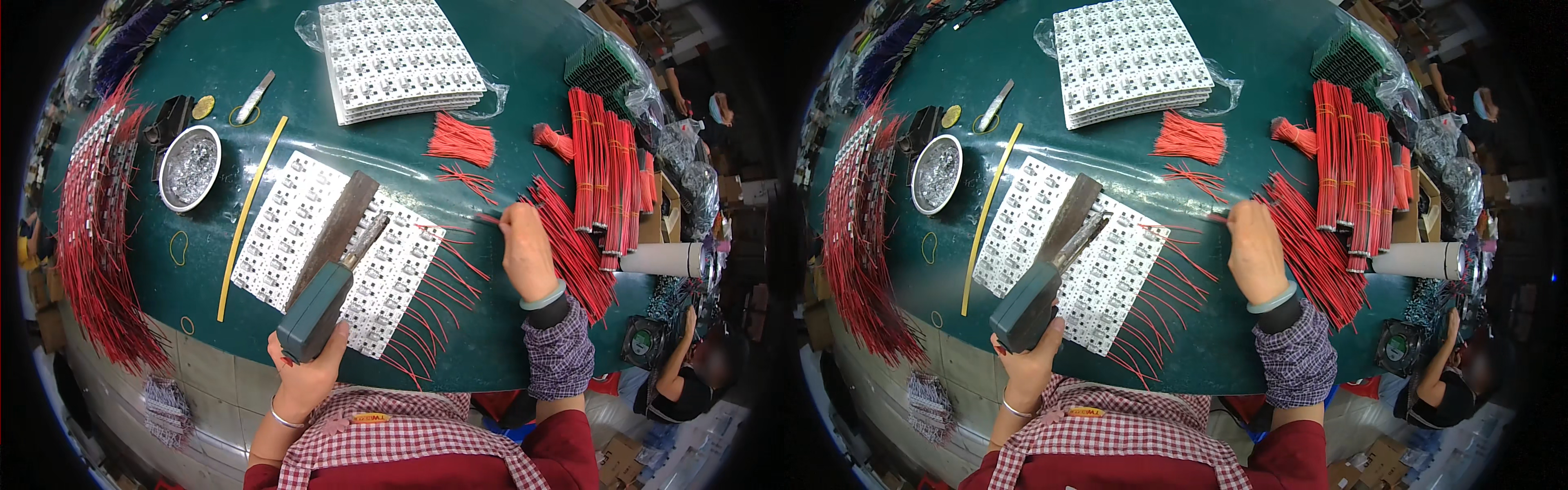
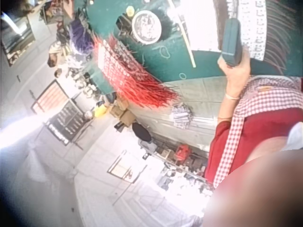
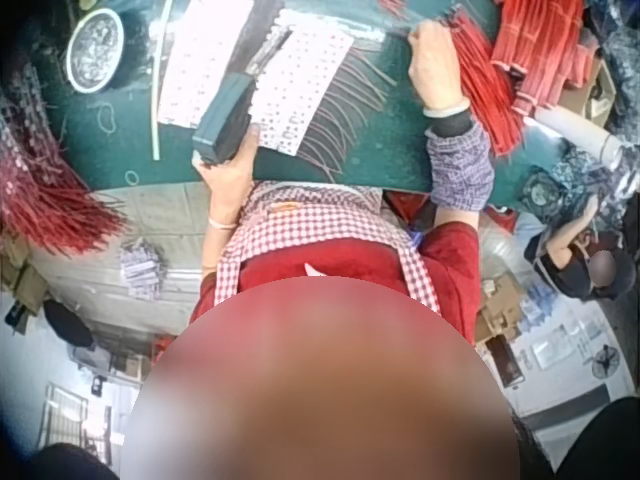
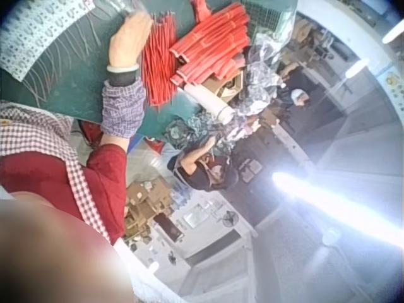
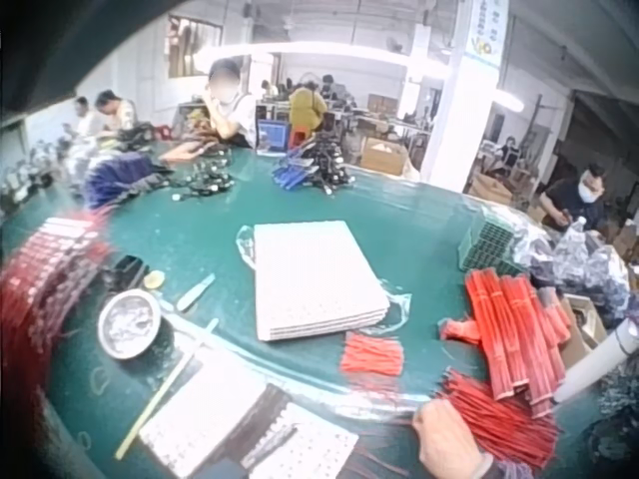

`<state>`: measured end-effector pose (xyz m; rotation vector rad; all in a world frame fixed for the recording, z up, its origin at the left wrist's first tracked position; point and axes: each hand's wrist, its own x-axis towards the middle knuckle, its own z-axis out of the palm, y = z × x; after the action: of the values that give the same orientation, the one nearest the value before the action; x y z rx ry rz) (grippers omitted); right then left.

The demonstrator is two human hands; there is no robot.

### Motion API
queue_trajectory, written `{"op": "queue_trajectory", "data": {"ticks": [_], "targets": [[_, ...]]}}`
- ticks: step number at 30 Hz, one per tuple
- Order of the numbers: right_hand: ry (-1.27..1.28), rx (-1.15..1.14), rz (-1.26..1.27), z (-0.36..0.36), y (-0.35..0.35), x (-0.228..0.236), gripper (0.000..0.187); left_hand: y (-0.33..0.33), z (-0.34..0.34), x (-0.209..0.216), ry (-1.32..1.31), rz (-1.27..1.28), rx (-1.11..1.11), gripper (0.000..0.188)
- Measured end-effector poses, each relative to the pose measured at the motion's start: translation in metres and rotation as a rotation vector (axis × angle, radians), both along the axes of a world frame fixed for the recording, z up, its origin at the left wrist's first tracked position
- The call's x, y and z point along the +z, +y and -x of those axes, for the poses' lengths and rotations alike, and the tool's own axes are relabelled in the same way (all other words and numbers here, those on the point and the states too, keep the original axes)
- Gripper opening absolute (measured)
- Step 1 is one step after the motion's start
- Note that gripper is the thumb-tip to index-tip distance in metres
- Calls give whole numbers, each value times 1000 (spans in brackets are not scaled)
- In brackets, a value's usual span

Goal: The person solders red wires onto a grid of metal components on a circuit board sheet using a soldering iron.

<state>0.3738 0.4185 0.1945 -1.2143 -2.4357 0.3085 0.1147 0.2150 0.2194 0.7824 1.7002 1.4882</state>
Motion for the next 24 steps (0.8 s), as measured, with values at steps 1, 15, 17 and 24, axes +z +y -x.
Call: {"op": "queue_trajectory", "data": {"ticks": [1,15,17,24], "targets": [[33,-84,11,-3,0,2,17,0,-1,1,-2,-1,-3,15],[231,121,152,43,-21,-10,13,-2,0,-2,17,32,-4,21],[175,127,137,45,-21,-9,14,-4,1,-3,-3,58,3,22],[41,91,-47,36,2,12,15,-3,2,-3,66,24,-4,24]]}}
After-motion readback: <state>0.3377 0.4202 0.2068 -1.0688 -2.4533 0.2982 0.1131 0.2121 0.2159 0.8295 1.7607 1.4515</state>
